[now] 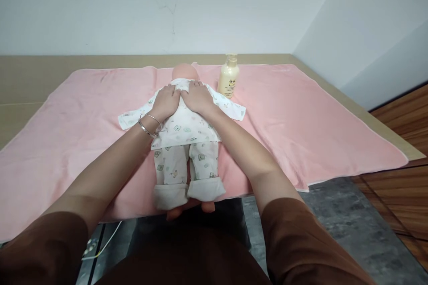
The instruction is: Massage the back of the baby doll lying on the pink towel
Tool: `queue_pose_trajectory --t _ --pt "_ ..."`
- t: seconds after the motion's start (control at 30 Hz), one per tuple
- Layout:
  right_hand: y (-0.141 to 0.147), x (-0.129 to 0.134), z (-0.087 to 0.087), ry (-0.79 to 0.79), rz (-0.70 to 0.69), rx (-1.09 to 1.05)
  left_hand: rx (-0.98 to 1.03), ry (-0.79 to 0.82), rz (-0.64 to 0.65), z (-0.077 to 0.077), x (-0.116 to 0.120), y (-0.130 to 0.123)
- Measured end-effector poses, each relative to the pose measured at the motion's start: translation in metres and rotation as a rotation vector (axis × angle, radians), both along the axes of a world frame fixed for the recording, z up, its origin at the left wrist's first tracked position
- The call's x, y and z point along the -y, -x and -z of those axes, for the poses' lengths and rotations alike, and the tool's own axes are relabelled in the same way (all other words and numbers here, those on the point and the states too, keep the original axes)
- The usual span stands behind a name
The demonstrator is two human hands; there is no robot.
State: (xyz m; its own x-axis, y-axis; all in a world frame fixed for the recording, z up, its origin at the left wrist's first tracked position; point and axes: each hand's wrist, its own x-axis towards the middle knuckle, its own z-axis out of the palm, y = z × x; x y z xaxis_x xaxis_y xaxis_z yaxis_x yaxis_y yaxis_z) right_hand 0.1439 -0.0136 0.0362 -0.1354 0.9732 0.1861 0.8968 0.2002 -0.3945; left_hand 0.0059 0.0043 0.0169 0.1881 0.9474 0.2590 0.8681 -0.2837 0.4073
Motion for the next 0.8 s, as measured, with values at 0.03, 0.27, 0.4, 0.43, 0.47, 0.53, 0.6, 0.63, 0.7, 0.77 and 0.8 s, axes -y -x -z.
queue_pose_trajectory --t 0.03,0.27,0.4,0.43,0.47,0.53,0.6,0.63,0.7,0.77,0.8 --pt "0.0 -0.002 0.003 -0.016 0.001 -0.003 0.005 -0.003 -0.001 0.0 0.001 -0.001" --pt "0.001 -0.002 0.008 -0.034 0.012 0.019 0.001 -0.007 -0.004 0.0 0.002 0.0" --pt "0.002 -0.002 0.009 -0.051 0.01 0.038 0.006 0.001 -0.003 -0.002 0.003 0.0" --pt "0.001 -0.002 0.009 -0.045 0.007 0.038 0.008 0.003 -0.003 -0.002 0.004 0.0" --pt "0.001 -0.002 0.009 -0.038 0.004 0.037 0.01 0.004 -0.003 -0.003 0.004 0.0" --pt "0.0 -0.002 0.009 -0.028 -0.001 0.031 0.011 -0.007 -0.004 -0.002 0.005 0.0" --pt "-0.001 -0.002 0.008 -0.025 -0.006 0.024 -0.001 -0.026 -0.008 -0.002 0.005 0.001" --pt "-0.001 -0.001 0.007 -0.022 -0.008 0.022 -0.013 -0.034 -0.007 -0.002 0.005 0.001" --pt "0.001 0.002 0.005 -0.001 -0.011 0.03 -0.052 -0.037 0.009 -0.002 0.006 0.003" --pt "0.004 0.007 0.001 0.039 -0.009 0.041 -0.089 -0.032 0.035 -0.004 0.006 0.004" --pt "0.007 0.01 0.0 0.056 -0.006 0.044 -0.1 -0.03 0.045 -0.005 0.007 0.005"
